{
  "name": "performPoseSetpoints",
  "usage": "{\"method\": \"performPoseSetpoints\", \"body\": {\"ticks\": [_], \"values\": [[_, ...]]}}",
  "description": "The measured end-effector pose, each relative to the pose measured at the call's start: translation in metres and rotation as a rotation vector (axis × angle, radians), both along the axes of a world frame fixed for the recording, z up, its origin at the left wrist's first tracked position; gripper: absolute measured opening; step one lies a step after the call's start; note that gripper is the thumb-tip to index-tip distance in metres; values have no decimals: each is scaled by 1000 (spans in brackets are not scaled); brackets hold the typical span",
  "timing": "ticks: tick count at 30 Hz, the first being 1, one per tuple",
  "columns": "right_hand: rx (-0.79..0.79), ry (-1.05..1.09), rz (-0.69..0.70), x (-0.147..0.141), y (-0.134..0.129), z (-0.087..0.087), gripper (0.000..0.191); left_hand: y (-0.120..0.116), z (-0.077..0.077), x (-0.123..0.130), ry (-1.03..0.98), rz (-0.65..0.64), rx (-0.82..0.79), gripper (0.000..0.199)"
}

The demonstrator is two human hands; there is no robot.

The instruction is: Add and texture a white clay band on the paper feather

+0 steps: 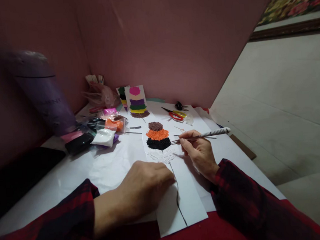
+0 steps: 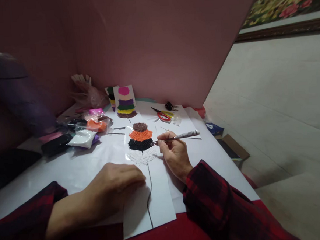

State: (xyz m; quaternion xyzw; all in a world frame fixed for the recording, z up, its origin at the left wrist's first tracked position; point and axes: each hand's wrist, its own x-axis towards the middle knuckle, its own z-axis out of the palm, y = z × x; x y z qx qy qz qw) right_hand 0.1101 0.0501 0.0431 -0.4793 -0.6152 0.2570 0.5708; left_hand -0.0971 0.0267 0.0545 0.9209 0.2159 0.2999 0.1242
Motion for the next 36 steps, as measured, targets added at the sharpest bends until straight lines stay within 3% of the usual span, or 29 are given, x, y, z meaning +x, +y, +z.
{"method": "performPoseSetpoints", "body": {"ticks": [3,7,10,12,15,20,25,30,36], "values": [[-3,88,80,-2,-4,5,10,7,3,-1,-178,191,-9,15],[9,112,179,-6,-13,12,7,13,5,0,-262,306,-5,11],[34,110,256,-9,-18,13,7,12,4,2,-270,306,-29,19],[48,110,298,-10,-20,12,6,12,4,3,-263,267,-135,21],[65,123,351,-12,-21,10,4,13,5,4,-287,215,-300,18],[60,130,424,-16,-24,11,3,14,12,4,-309,197,-426,12],[64,168,365,-13,-22,13,4,14,17,3,-292,220,-486,16],[138,284,98,0,-11,12,5,20,10,-4,-292,291,-457,16],[-48,116,35,3,-8,5,8,21,4,-9,-248,342,-417,19]]}}
